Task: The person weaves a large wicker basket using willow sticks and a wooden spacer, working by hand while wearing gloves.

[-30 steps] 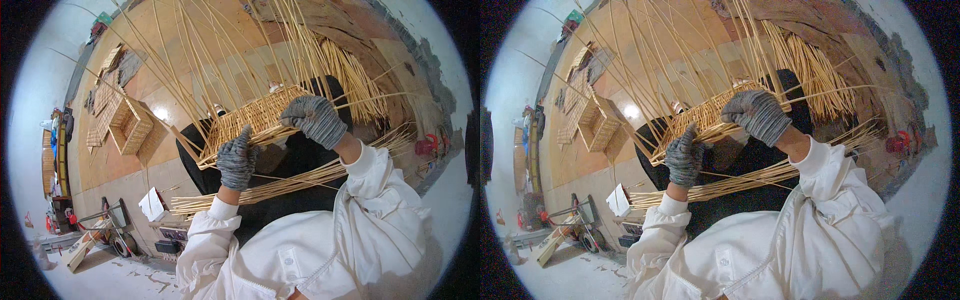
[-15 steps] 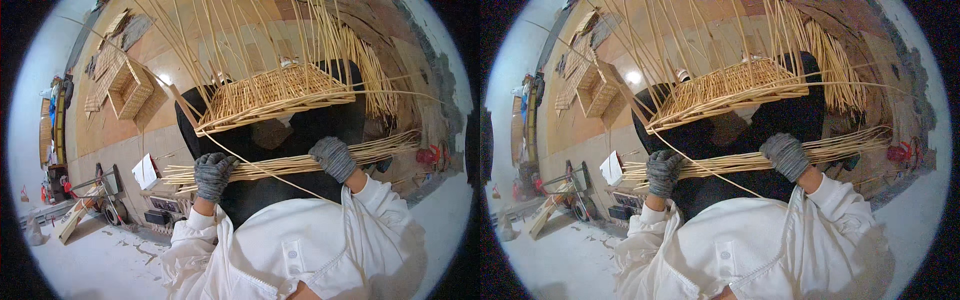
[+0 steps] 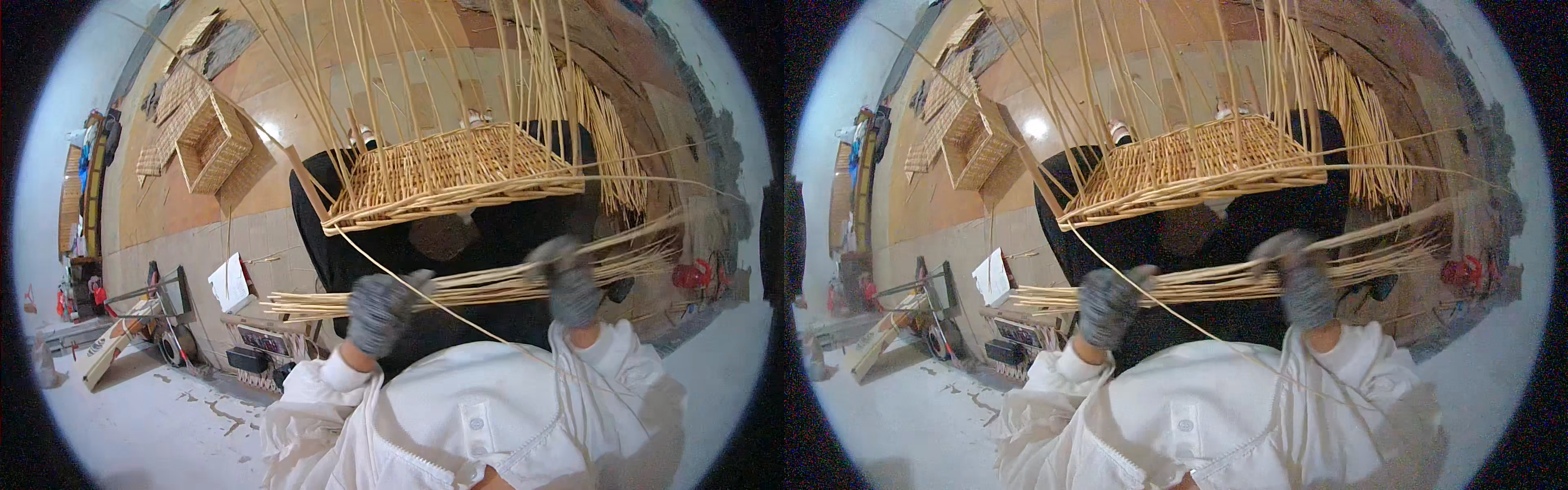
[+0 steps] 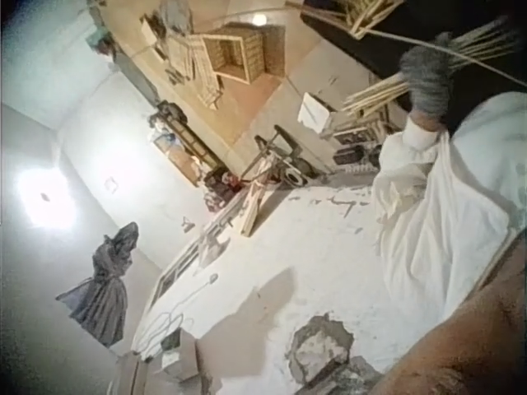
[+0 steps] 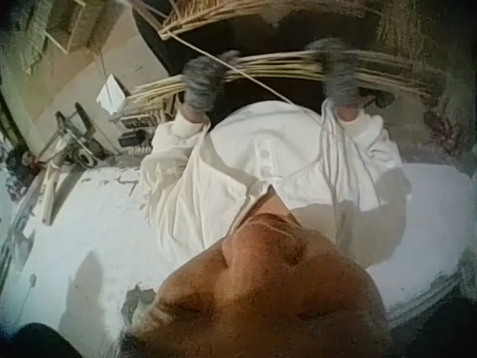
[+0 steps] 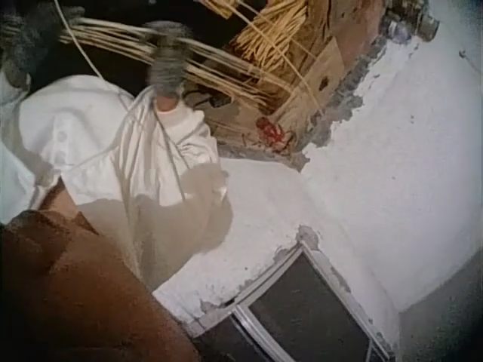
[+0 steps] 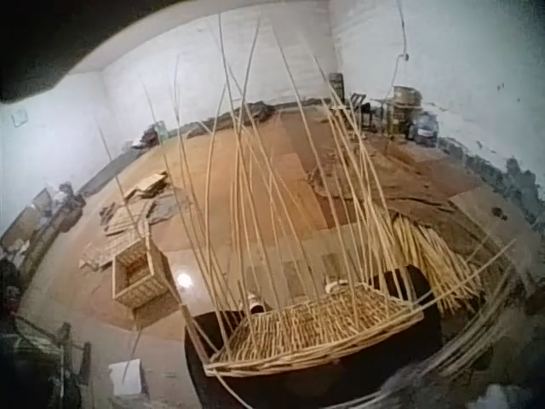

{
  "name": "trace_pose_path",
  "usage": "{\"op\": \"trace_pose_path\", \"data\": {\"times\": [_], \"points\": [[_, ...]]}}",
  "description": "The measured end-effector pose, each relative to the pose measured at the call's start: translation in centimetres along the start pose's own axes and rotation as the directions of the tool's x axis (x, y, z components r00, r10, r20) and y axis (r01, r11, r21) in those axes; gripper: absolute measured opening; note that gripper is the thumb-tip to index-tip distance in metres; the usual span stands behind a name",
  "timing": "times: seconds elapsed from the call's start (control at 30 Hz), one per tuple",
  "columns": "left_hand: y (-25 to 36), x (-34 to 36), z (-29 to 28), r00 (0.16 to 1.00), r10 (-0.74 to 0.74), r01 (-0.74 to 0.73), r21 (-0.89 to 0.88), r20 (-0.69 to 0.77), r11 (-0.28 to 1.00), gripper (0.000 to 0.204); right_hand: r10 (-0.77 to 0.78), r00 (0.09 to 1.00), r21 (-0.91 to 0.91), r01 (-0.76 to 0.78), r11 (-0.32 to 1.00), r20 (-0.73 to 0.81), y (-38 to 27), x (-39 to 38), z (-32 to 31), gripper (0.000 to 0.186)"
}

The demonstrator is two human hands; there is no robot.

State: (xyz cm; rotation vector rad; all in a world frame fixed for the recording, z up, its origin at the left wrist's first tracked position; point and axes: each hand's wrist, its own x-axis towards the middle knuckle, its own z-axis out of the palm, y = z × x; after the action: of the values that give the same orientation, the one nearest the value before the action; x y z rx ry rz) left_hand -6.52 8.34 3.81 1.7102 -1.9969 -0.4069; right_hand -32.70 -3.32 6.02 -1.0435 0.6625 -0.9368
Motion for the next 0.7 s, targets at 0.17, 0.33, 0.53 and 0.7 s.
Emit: {"op": "trace_pose_path", "data": {"times": [0.17, 0.33, 0.53, 0.7], "points": [[1.5, -0.6, -0.4, 0.966, 0.191, -0.173, 0.112, -0.174, 0.978, 0.011, 0.279, 0.904, -0.361, -0.154, 0.920, 0.324, -0.1, 1.0, 2.4, 0.035], [-0.5, 1.8, -5.9, 0.842, -0.098, 0.090, -0.041, -0.531, 0.995, 0.026, 0.221, 0.967, -0.446, -0.144, 0.883, 0.125, -2.1, 2.5, -0.4, 0.042], [-1.7, 10.4, -0.6, 0.908, 0.136, -0.056, 0.208, -0.396, 0.977, 0.021, -0.218, 0.973, -0.217, 0.229, 0.949, 0.074, -4.9, 0.2, -0.3, 0.043], [-2.1, 8.9, 0.4, 0.901, 0.115, -0.108, 0.041, -0.419, 0.993, 0.021, -0.362, 0.932, -0.370, 0.326, 0.870, -0.029, -4.6, 2.3, 1.5, 0.037]]}}
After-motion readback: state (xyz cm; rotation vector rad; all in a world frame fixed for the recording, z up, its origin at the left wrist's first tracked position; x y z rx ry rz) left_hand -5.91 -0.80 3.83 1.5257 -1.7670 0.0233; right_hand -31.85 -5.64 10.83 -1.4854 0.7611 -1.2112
